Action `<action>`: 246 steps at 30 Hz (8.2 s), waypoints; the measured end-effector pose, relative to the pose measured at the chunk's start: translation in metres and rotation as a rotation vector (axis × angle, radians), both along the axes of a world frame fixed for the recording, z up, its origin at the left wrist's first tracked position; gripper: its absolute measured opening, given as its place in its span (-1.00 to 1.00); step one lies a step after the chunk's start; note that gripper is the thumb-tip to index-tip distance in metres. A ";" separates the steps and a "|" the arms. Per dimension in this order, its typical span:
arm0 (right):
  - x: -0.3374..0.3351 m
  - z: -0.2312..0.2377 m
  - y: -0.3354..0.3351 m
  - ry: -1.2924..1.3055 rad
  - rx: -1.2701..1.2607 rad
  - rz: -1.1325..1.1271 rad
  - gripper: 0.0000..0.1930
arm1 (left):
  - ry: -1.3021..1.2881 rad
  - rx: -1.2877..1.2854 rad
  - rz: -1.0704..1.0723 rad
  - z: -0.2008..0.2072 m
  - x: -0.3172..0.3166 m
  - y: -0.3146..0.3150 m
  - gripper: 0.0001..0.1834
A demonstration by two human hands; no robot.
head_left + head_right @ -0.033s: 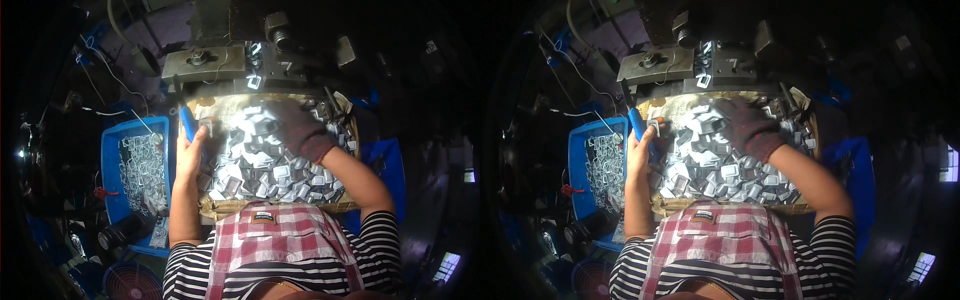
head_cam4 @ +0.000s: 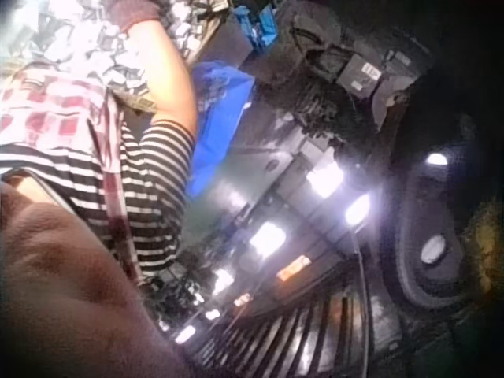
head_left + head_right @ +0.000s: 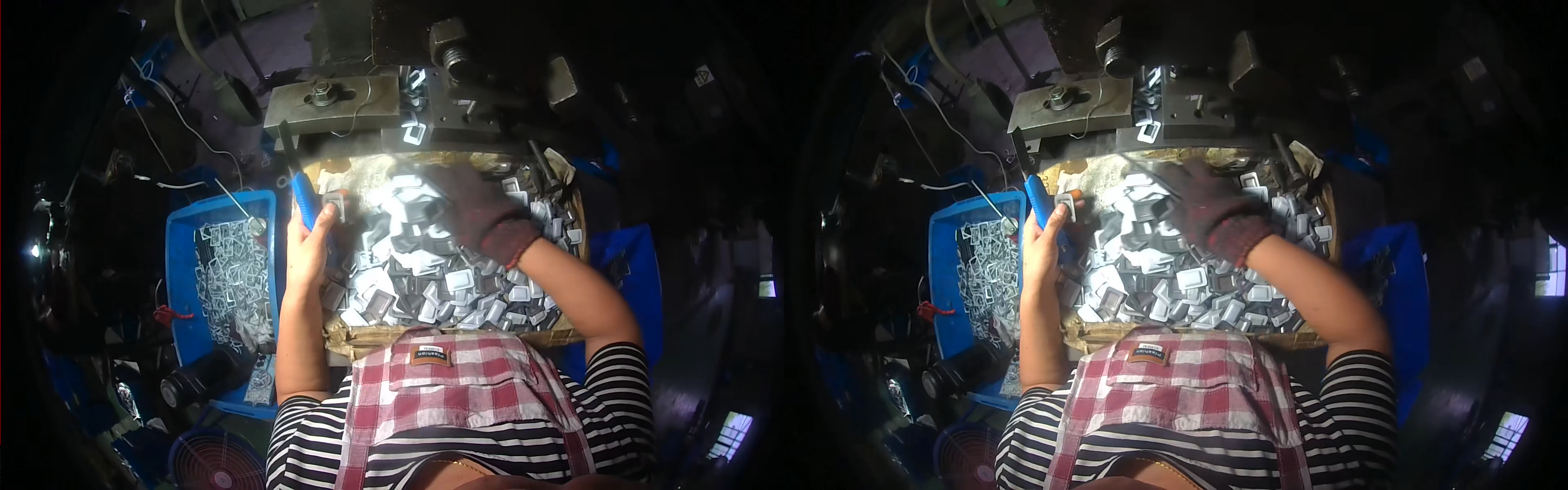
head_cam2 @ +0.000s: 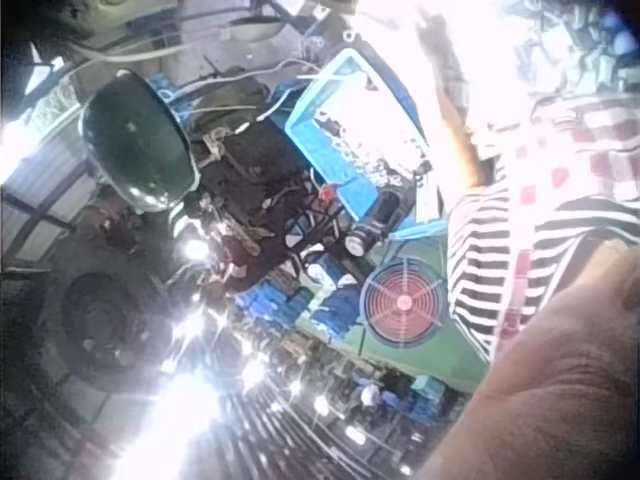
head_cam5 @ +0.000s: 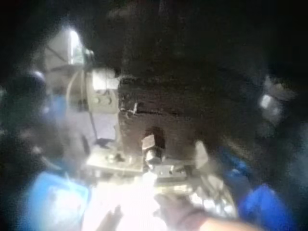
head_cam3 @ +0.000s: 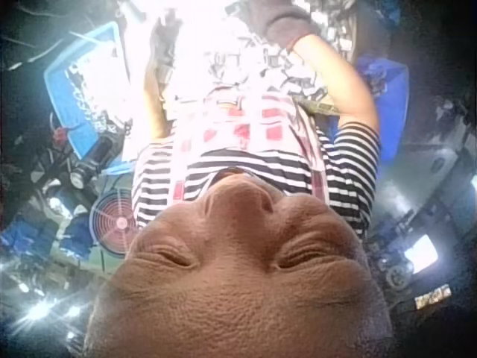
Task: The person assembles small metal components using a mechanical press.
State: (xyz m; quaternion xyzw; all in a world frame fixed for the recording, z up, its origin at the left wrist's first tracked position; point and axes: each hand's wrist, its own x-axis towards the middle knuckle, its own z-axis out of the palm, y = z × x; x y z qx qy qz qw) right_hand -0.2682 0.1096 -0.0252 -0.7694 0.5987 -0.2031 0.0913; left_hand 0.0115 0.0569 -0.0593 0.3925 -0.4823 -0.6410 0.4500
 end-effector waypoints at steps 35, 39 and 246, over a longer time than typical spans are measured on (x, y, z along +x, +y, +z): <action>0.036 0.083 0.099 -0.927 0.659 -0.444 -0.53 | -0.383 0.048 -0.144 0.035 -0.053 -0.017 -0.65; 0.038 0.078 0.101 -0.974 0.590 -0.420 -0.50 | -0.220 0.089 -0.145 0.034 -0.053 -0.016 -0.67; -0.028 0.039 0.013 -0.506 0.007 -0.544 -0.61 | -1.016 -0.787 -0.550 0.050 -0.050 -0.084 -0.57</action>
